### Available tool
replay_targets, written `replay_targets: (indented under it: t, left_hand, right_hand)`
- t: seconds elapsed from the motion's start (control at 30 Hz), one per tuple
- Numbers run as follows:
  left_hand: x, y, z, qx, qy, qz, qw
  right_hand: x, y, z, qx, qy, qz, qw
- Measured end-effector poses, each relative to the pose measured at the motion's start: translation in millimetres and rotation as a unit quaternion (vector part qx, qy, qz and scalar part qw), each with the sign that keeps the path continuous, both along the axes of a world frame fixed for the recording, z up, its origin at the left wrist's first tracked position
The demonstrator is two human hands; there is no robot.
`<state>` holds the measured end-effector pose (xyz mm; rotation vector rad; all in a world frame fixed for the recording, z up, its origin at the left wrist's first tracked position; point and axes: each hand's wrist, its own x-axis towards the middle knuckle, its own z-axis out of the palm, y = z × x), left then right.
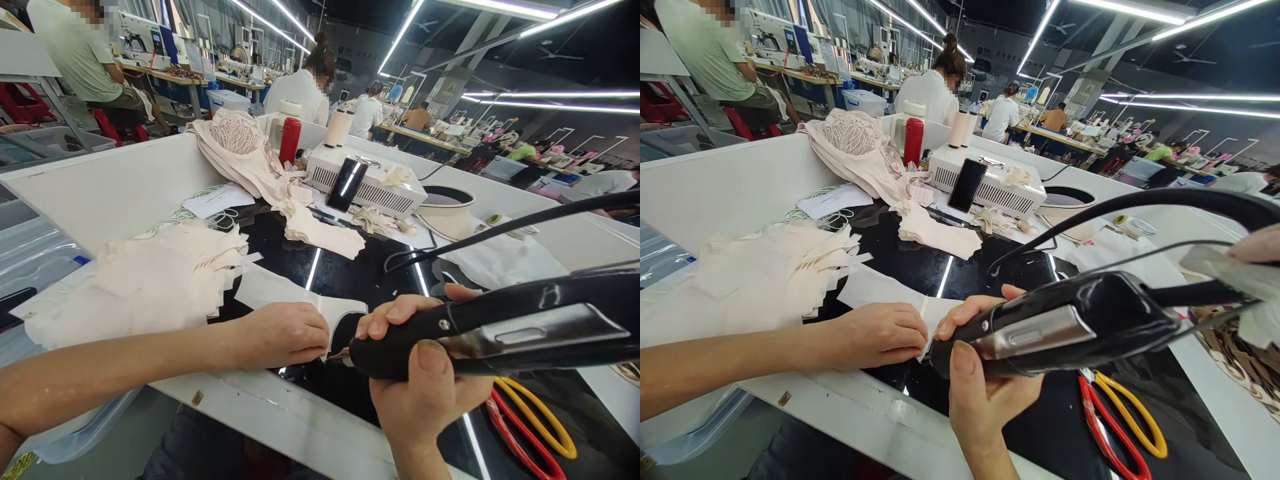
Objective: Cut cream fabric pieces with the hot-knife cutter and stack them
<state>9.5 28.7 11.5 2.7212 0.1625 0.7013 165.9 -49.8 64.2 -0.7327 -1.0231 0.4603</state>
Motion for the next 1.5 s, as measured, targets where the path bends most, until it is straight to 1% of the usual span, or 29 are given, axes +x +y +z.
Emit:
replay_targets:
  t: [0.17, 0.27, 0.47, 0.6, 0.73, 0.87, 1.0, 1.13, 1.3, 1.5]
  left_hand:
    - [0.4, 1.2, 3.0, -0.06, -0.001, 0.008, 0.998]
    - [2.4, 2.3, 3.1, -0.071, 0.007, 0.021, 0.997]
    - [8.7, 5.1, -0.6, -0.047, 0.034, 0.05, 0.997]
    - [11.2, 5.0, -1.1, -0.015, 0.015, 0.058, 0.998]
    - [12.0, 4.4, -1.1, 0.019, -0.007, 0.036, 0.999]
    - [10.6, 4.5, -1.6, 0.044, 0.001, 0.006, 0.999]
    - [6.5, 6.8, -3.5, 0.05, 0.015, 0.002, 0.999]
    - [0.3, 11.1, -5.0, 0.057, 0.001, -0.016, 0.998]
    - [-6.5, 13.6, -2.2, 0.053, 0.001, -0.043, 0.998]
    - [-10.2, 14.2, -1.6, 0.059, 0.002, -0.053, 0.997]
  right_hand:
    - [-0.4, -0.4, 0.6, 0.006, 0.002, 0.001, 1.0]
    - [-1.1, -0.3, 0.5, 0.006, 0.005, 0.002, 1.0]
    - [-0.6, 0.2, -0.8, 0.01, 0.013, 0.007, 1.0]
    - [-0.8, 0.2, -0.7, 0.008, 0.011, -0.001, 1.0]
    - [-1.4, 0.3, -0.2, 0.003, 0.012, -0.009, 1.0]
    - [-1.8, 0.4, 0.2, -0.003, 0.015, -0.013, 1.0]
    - [-1.8, 0.0, 1.3, 0.005, 0.017, -0.011, 1.0]
    - [-2.1, 0.5, 2.3, 0.006, 0.023, -0.013, 1.0]
    - [-3.6, 2.6, 2.2, 0.007, 0.032, -0.009, 0.999]
    - [-2.2, 0.2, 2.8, 0.0, 0.029, -0.017, 0.999]
